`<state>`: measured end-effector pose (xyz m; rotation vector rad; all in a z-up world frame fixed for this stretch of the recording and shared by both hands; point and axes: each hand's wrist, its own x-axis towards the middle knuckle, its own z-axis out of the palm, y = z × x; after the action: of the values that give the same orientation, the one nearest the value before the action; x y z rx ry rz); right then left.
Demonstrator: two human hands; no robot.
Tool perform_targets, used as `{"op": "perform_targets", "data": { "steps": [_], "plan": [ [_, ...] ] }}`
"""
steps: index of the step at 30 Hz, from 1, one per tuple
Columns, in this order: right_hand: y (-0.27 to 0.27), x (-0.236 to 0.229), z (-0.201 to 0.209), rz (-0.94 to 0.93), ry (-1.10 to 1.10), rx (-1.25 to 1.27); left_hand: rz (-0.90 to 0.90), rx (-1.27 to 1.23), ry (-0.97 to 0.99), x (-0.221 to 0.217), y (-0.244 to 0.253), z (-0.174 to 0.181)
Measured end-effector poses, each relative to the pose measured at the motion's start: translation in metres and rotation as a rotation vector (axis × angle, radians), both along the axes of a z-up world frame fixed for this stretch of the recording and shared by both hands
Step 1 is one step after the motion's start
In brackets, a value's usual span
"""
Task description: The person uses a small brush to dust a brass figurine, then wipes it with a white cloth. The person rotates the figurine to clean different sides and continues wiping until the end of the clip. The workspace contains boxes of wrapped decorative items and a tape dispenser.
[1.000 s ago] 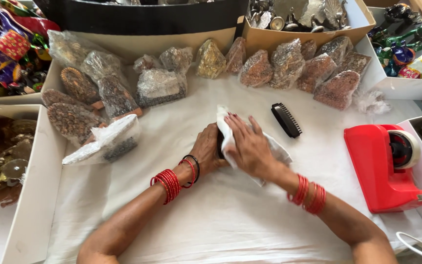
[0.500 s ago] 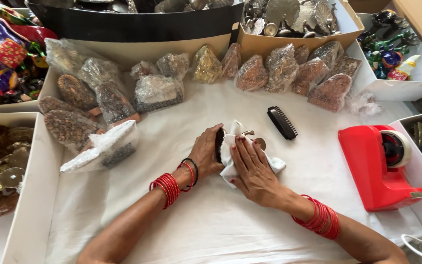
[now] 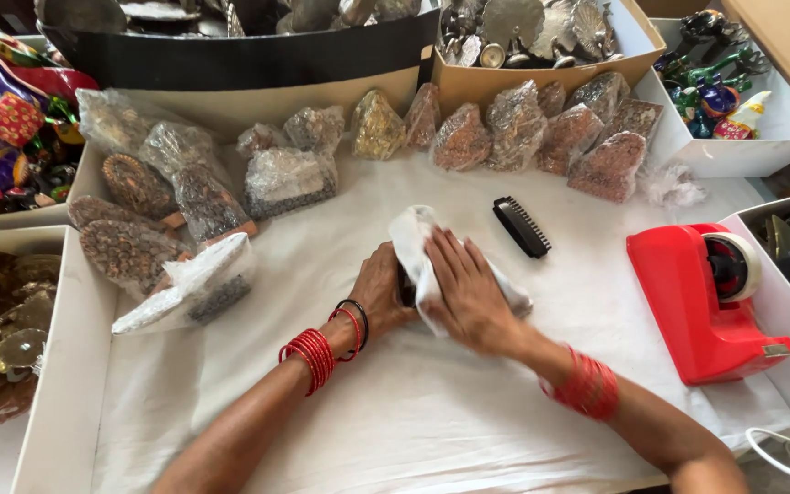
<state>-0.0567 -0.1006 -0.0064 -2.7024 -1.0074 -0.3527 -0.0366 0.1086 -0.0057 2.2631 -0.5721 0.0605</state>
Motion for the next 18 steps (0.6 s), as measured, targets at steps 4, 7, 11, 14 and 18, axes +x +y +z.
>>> {"op": "perform_targets", "data": {
  "steps": [4, 7, 11, 14, 18],
  "plan": [
    [-0.013, -0.048, -0.007, 0.042, -0.014, -0.092, -0.001, -0.037, -0.031, 0.004, 0.002, -0.016],
    [-0.014, -0.036, -0.009, 0.039, 0.019, -0.147, -0.020, 0.004, -0.293, 0.005, 0.001, -0.025],
    [-0.008, 0.032, -0.006, -0.031, 0.138, -0.052, 0.002, 0.022, -0.103, 0.001, 0.000, -0.014],
    [-0.004, 0.066, -0.002, -0.116, 0.254, 0.032, 0.012, -0.021, -0.057, -0.001, 0.000, -0.011],
    [-0.001, 0.055, 0.001, -0.150, 0.230, 0.143, 0.005, -0.024, -0.112, 0.001, 0.003, -0.021]
  ]
}}
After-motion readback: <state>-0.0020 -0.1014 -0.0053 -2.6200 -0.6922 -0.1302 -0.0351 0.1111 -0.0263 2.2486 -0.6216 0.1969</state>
